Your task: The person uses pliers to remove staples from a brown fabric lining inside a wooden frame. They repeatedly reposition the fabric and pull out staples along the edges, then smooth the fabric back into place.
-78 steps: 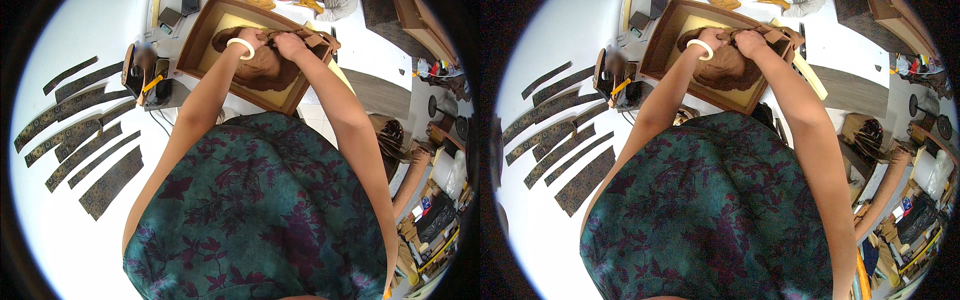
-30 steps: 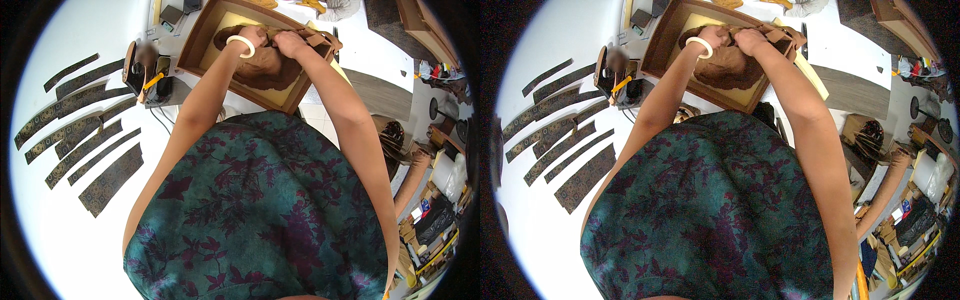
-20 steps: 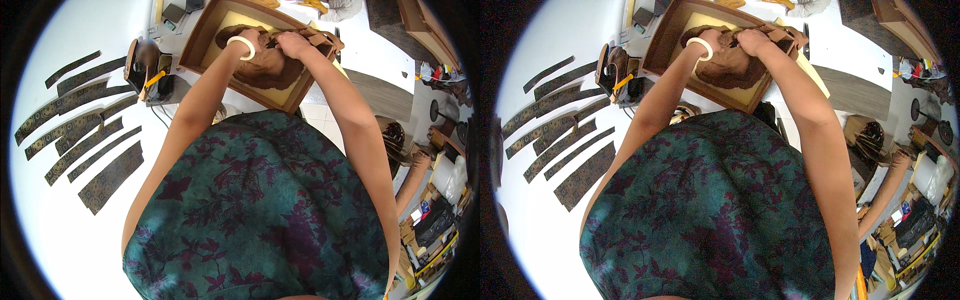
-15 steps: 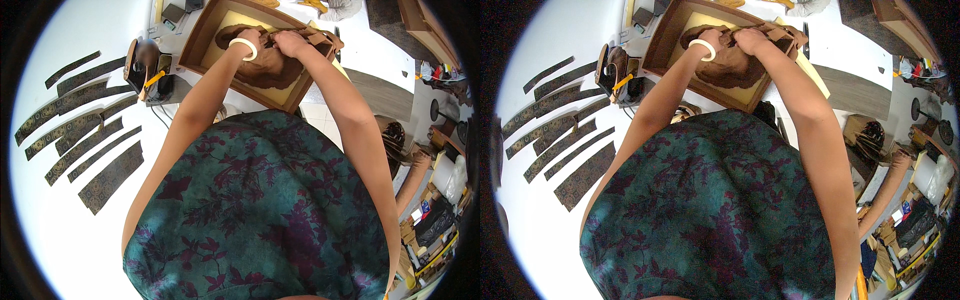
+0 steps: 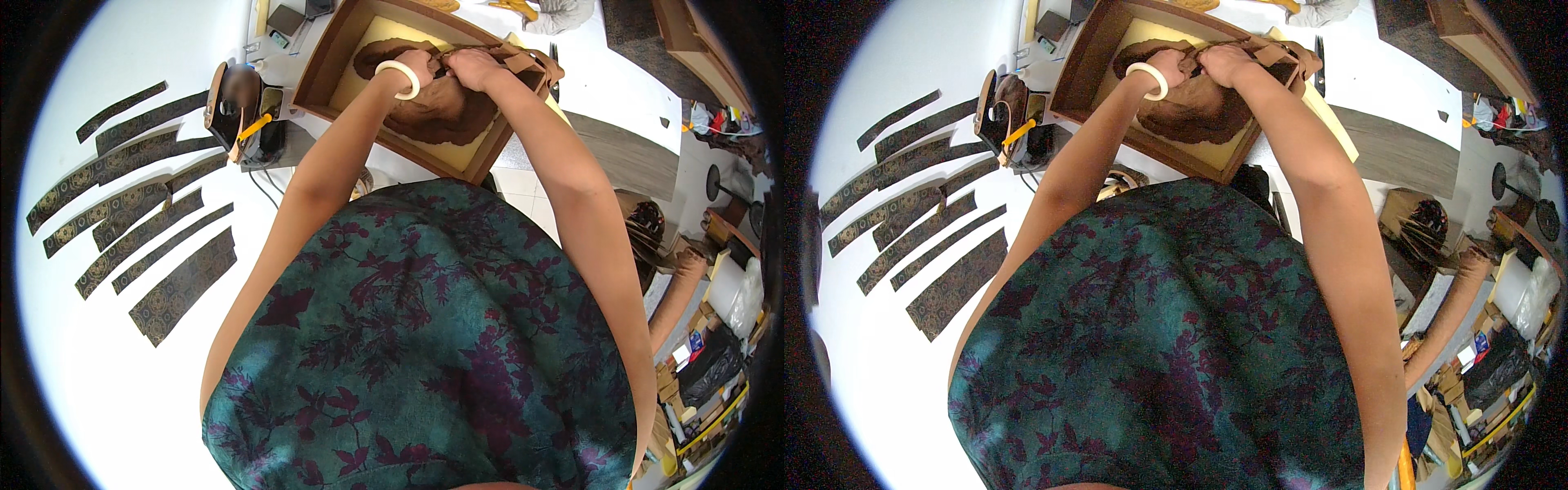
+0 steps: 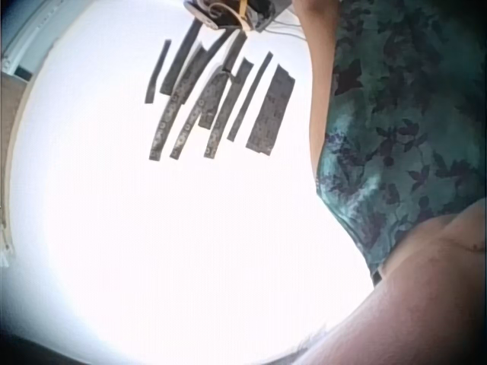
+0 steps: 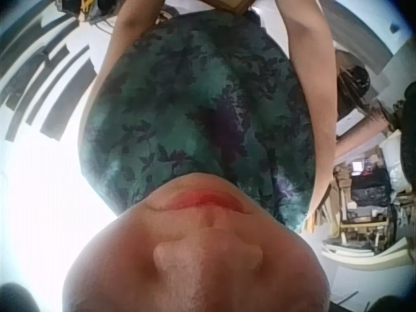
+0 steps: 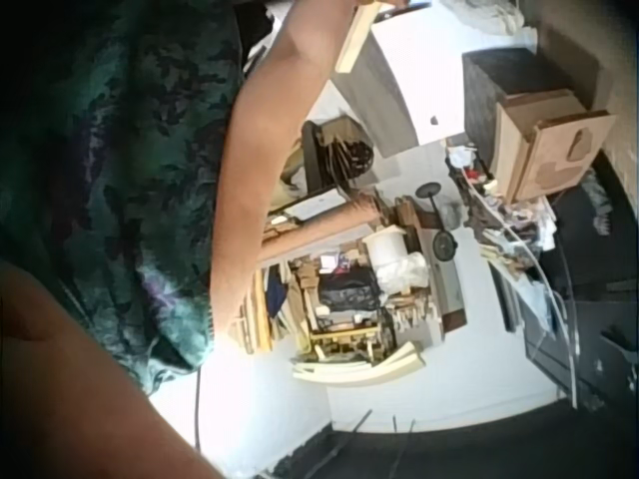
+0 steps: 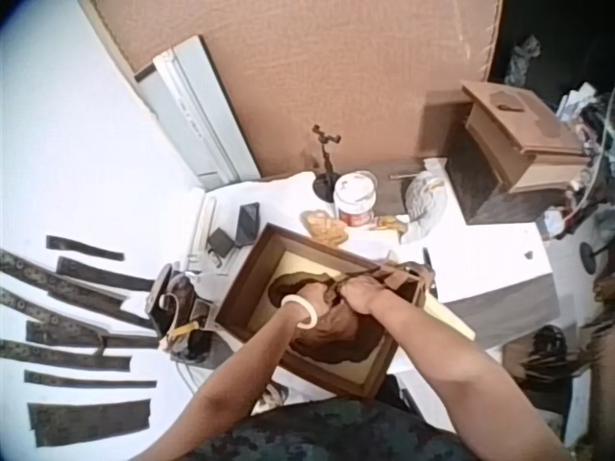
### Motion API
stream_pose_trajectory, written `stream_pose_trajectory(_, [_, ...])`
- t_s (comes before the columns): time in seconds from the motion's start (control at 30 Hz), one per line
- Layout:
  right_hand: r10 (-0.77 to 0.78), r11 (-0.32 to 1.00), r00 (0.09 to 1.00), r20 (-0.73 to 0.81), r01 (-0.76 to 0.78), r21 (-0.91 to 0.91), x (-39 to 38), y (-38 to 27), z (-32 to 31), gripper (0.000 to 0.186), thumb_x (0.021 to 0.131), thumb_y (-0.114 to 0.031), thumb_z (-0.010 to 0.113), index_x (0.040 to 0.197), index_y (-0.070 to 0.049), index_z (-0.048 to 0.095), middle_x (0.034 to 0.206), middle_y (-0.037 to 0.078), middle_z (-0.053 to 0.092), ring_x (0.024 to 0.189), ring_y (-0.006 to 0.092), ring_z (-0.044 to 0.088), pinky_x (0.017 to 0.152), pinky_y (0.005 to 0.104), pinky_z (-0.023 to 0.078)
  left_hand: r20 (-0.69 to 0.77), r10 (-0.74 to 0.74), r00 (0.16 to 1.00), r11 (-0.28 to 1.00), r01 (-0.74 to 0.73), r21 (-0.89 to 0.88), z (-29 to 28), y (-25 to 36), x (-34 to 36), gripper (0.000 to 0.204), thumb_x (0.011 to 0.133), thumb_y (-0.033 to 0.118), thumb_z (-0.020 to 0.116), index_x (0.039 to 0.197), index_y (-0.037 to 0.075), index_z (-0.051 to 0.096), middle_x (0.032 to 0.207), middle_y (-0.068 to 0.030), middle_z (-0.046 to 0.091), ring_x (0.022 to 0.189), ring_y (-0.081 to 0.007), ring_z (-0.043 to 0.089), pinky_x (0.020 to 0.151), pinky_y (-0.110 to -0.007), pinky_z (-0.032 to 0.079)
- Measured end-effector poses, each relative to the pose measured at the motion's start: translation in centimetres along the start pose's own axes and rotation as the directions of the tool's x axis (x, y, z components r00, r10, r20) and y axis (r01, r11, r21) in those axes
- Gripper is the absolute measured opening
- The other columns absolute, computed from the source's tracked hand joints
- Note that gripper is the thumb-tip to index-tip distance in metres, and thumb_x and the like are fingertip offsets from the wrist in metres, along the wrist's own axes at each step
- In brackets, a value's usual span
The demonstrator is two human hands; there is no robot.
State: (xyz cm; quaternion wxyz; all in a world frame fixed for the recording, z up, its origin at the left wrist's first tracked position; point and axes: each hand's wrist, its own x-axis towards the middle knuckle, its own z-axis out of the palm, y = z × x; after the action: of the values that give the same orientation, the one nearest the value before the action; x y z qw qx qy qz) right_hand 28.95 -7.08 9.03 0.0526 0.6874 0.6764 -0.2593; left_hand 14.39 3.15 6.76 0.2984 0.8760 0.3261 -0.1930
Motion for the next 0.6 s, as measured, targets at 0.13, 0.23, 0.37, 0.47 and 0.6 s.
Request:
stream_pose_trajectory(0.13, [-0.014,1.000,1.000,-0.005,0.014,0.015,0.1,0.4,0.4,0.019,0.089,-0.018,0.060,0.100,-0.006,0.070,0.110,0.017,0.068,0.106,0.0355,0.064,0.092,0.0452,0.051,-0.001,-0.048,0.999,0.998,0.048,-0.028,-0.1,0.0,0.0,0.046,0.085,0.027,0.068,0.123,0.000,0.063,0.123,-0.0237,0.063,0.113,-0.0371,0.061,0.099,-0.042,0.048])
stream_pose_trajectory(0.23, [-0.007,1.000,1.000,0.016,0.007,-0.008,-0.3,0.0,-0.2,0.019,0.089,-0.018,0.060,0.100,-0.005,0.070,0.111,0.018,0.068,0.108,0.0359,0.063,0.092,0.0457,0.051,0.047,0.013,0.999,1.000,-0.014,0.024,-0.2,-1.0,0.4,0.049,0.086,0.028,0.068,0.125,-0.001,0.061,0.126,-0.0239,0.062,0.115,-0.0366,0.061,0.100,-0.042,0.047])
stream_pose_trajectory(0.37, [0.007,1.000,1.000,0.031,-0.006,-0.027,-0.4,0.2,-0.2,0.020,0.088,-0.018,0.061,0.099,-0.003,0.069,0.112,0.019,0.067,0.110,0.0360,0.063,0.093,0.0461,0.050,-0.024,0.012,1.000,1.000,-0.012,-0.017,-0.1,-0.5,-0.9,0.037,0.081,0.020,0.069,0.111,0.000,0.067,0.116,-0.0256,0.066,0.109,-0.0384,0.063,0.096,-0.042,0.050])
stream_pose_trajectory(0.47, [-0.012,1.000,1.000,0.005,0.012,-0.009,-0.3,0.3,-0.1,0.019,0.088,-0.017,0.062,0.098,-0.003,0.069,0.112,0.018,0.067,0.109,0.0357,0.063,0.093,0.0456,0.050,0.029,0.009,1.000,1.000,-0.009,0.010,-1.1,0.5,-1.8,0.037,0.081,0.022,0.070,0.111,0.000,0.068,0.115,-0.0250,0.066,0.107,-0.0382,0.064,0.094,-0.042,0.052])
stream_pose_trajectory(0.6, [-0.030,0.999,0.999,0.011,0.031,-0.011,-0.1,-0.2,-0.2,0.018,0.089,-0.018,0.061,0.098,-0.005,0.069,0.111,0.017,0.068,0.107,0.0354,0.064,0.092,0.0449,0.050,0.018,-0.038,0.999,0.998,0.037,0.043,-0.6,-0.1,-1.3,0.037,0.082,0.024,0.071,0.110,0.000,0.068,0.113,-0.0240,0.067,0.107,-0.0382,0.064,0.092,-0.042,0.053])
